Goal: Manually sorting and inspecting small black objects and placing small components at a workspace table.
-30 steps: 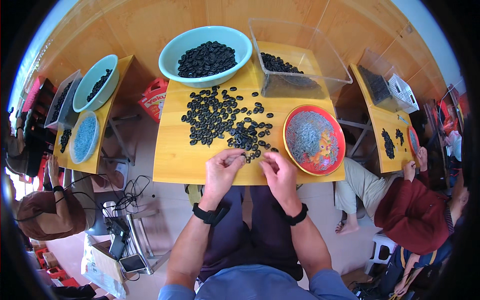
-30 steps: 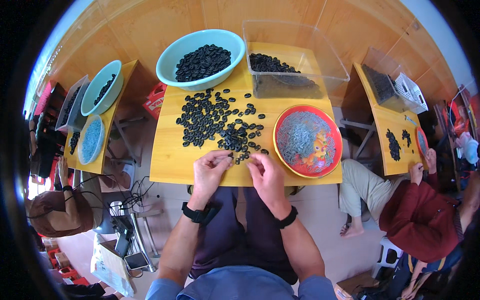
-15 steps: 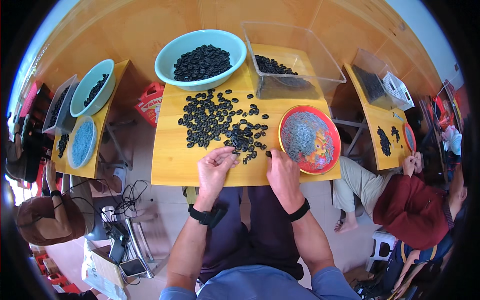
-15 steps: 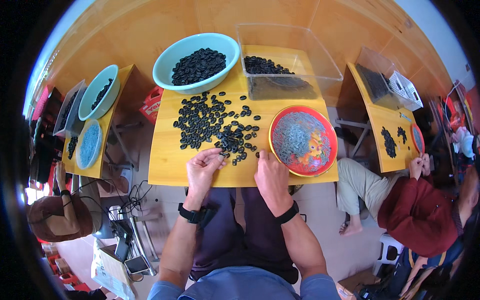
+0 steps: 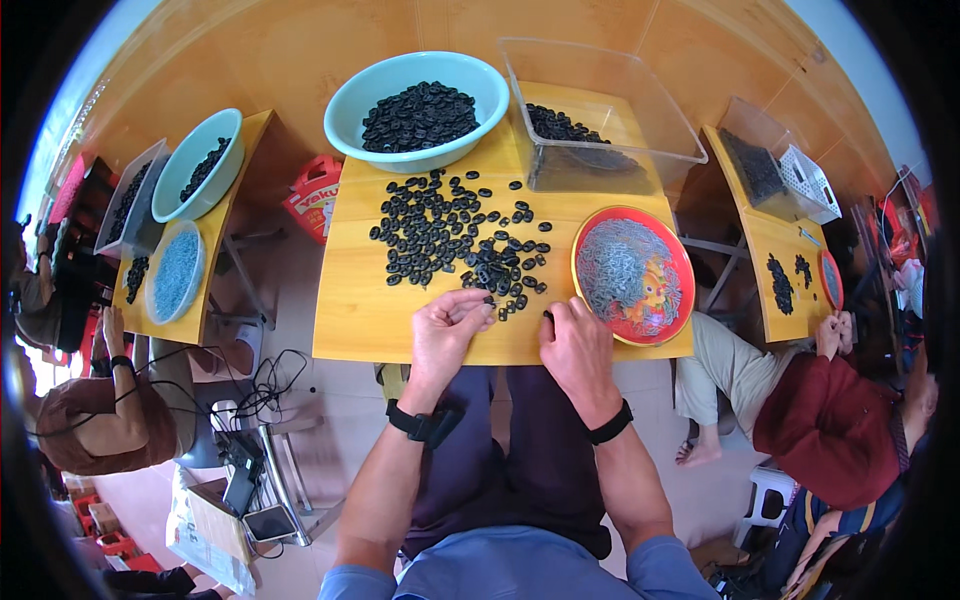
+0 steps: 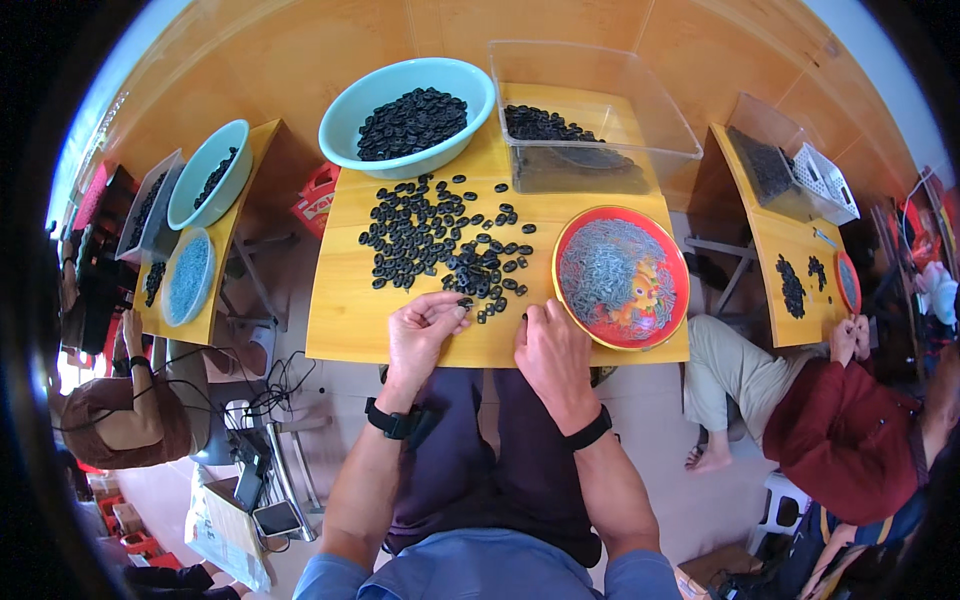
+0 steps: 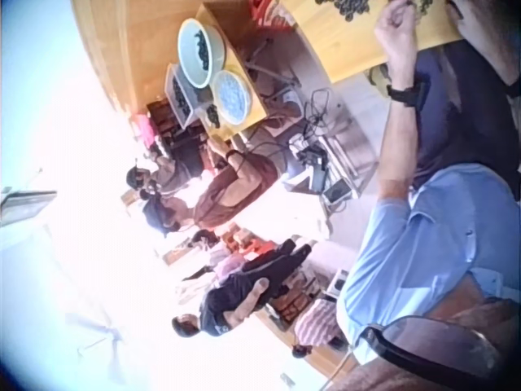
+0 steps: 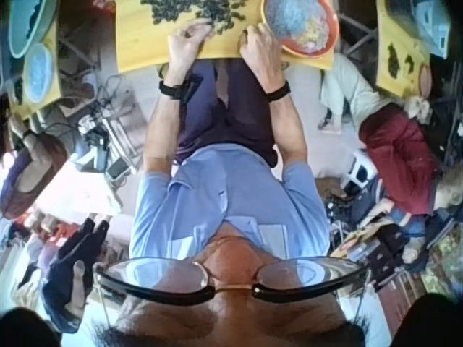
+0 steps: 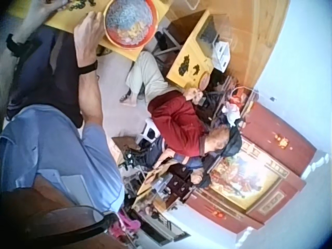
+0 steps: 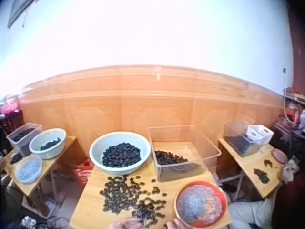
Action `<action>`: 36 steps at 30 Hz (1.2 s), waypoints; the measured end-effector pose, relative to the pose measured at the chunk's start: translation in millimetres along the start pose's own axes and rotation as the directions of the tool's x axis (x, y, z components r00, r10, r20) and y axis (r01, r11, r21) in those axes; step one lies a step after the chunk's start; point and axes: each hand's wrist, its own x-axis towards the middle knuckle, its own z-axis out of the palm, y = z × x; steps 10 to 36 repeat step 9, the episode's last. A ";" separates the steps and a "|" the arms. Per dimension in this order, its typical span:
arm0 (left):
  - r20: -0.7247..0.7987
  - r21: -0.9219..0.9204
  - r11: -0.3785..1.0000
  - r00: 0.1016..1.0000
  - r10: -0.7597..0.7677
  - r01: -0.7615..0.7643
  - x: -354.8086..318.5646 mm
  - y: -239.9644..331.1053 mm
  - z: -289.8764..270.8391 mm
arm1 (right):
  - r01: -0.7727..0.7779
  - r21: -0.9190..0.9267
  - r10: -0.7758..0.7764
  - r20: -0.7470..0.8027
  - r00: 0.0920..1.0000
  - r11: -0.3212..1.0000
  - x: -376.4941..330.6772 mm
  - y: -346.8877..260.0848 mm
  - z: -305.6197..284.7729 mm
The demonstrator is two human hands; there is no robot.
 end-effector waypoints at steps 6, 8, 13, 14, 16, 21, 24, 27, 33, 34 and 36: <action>0.016 0.051 0.998 0.999 -0.027 0.026 -0.8 1.5 -0.9 | -0.242 0.426 0.182 0.176 0.967 0.872 5.3 -2.3 2.0; 0.025 0.058 0.998 0.999 -0.026 0.025 -0.1 0.7 -0.3 | -0.506 0.759 0.254 0.438 0.862 0.410 8.9 -2.4 3.5; 0.030 0.070 0.997 0.999 -0.023 0.021 0.7 1.7 -1.2 | -0.505 0.821 0.229 0.455 0.860 0.265 12.0 -1.0 10.0; 0.030 0.070 0.997 0.999 -0.023 0.021 0.7 1.7 -1.2 | -0.505 0.821 0.229 0.455 0.860 0.265 12.0 -1.0 10.0; 0.030 0.070 0.997 0.999 -0.023 0.021 0.7 1.7 -1.2 | -0.505 0.821 0.229 0.455 0.860 0.265 12.0 -1.0 10.0; 0.030 0.070 0.997 0.999 -0.023 0.021 0.7 1.7 -1.2 | -0.505 0.821 0.229 0.455 0.860 0.265 12.0 -1.0 10.0; 0.030 0.070 0.997 0.999 -0.023 0.021 0.7 1.7 -1.2 | -0.505 0.821 0.229 0.455 0.860 0.265 12.0 -1.0 10.0; 0.030 0.070 0.997 0.999 -0.023 0.021 0.7 1.7 -1.2 | -0.505 0.821 0.229 0.455 0.860 0.265 12.0 -1.0 10.0; 0.030 0.070 0.997 0.999 -0.023 0.021 0.7 1.7 -1.2 | -0.505 0.821 0.229 0.455 0.860 0.265 12.0 -1.0 10.0; 0.030 0.070 0.997 0.999 -0.023 0.021 0.7 1.7 -1.2 | -0.505 0.821 0.229 0.455 0.860 0.265 12.0 -1.0 10.0; 0.030 0.070 0.997 0.999 -0.023 0.021 0.7 1.7 -1.2 | -0.505 0.821 0.229 0.455 0.860 0.265 12.0 -1.0 10.0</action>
